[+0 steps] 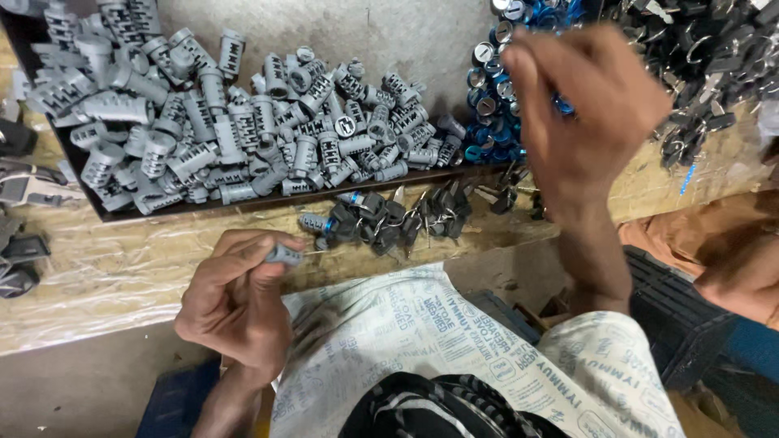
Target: The person sits at a workbench assembling keys. They pick gray plastic key heads from a tray, insert a metal key blank into a head, press a blue cap onto the assembly, and place the finished key on the table, repeating this cycle continuously.
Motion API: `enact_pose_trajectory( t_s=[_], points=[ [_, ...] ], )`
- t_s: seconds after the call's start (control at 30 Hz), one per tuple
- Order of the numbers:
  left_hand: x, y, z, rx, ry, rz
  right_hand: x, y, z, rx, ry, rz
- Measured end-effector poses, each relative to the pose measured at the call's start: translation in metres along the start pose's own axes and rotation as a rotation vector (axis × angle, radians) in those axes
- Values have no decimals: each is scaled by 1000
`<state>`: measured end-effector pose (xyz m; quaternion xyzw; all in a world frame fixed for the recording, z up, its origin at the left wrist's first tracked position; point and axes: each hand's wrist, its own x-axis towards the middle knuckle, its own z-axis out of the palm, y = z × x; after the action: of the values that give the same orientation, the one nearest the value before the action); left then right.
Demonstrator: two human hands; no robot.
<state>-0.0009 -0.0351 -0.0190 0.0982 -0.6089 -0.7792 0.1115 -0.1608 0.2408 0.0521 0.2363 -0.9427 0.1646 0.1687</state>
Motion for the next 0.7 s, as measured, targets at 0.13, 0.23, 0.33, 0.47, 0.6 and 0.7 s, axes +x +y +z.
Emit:
enact_pose_trajectory(
  t_s=[0.13,0.23,0.33,0.47,0.6,0.7],
  points=[
    [-5,-10,-8,145,102,59,20,26,21,-242,-119,-69],
    [-6,-9,-4,107,122,36,26,17,35,-288,-127,-54],
    [-6,-4,-1,97,92,-13,23,7,41,-246,-157,-60],
    [-5,2,-9,173,-15,-30,19,-4,31,-60,-216,-60],
    [-5,-1,-9,159,3,-52,32,-14,23,-131,-210,53],
    [-2,-3,-5,146,41,-56,44,-18,37,-186,-216,20]
  ],
)
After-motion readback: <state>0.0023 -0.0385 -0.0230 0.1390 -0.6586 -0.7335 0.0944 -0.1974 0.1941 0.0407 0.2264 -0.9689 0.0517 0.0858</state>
